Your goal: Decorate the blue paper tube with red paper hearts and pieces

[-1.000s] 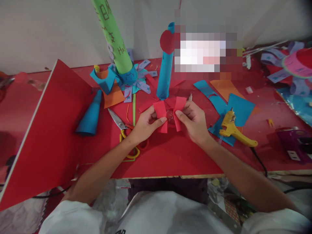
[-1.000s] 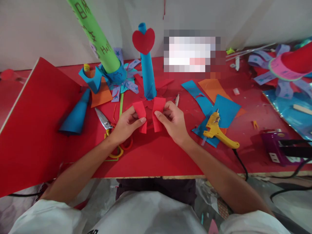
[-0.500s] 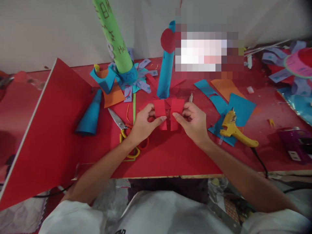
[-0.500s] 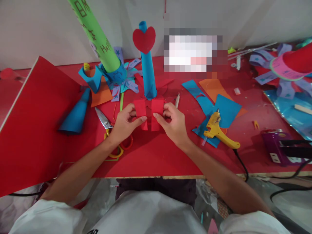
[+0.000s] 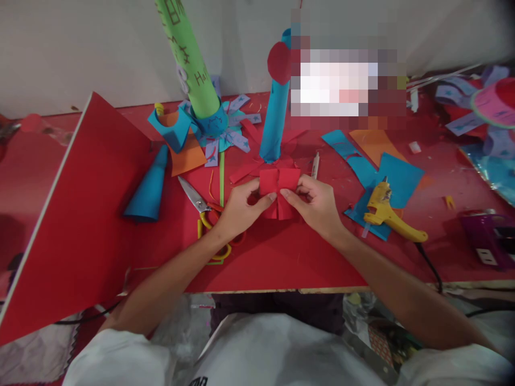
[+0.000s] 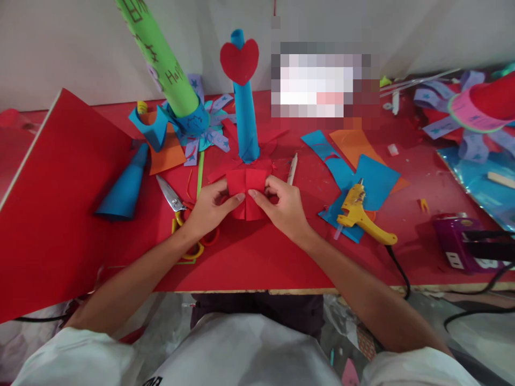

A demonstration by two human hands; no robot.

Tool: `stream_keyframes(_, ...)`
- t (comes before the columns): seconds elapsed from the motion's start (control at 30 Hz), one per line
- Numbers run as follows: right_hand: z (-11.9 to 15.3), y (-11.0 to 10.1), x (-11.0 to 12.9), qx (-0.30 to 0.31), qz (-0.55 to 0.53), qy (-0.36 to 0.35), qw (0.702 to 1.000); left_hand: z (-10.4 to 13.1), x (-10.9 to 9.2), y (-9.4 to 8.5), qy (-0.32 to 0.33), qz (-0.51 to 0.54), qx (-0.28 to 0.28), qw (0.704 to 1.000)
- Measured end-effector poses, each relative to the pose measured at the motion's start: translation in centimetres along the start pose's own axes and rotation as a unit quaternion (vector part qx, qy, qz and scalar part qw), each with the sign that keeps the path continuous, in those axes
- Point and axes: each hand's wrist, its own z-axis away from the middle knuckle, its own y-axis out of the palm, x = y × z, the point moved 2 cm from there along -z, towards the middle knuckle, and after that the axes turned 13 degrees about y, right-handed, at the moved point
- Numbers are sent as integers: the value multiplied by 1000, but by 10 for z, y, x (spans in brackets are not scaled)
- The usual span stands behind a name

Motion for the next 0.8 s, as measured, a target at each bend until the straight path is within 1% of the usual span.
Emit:
stream_keyframes(0.23,-1,0,-1,12,7,-4,1000,0,0,2,7,35,5,999)
stream_keyframes(0.53,-1,1,0,10,8,-3,1000,1,-5,1,3,19,10,1000)
stream_keyframes(0.8,-1,1,0,23,0,-5,1000,1,-4,2,6,23,12,1000)
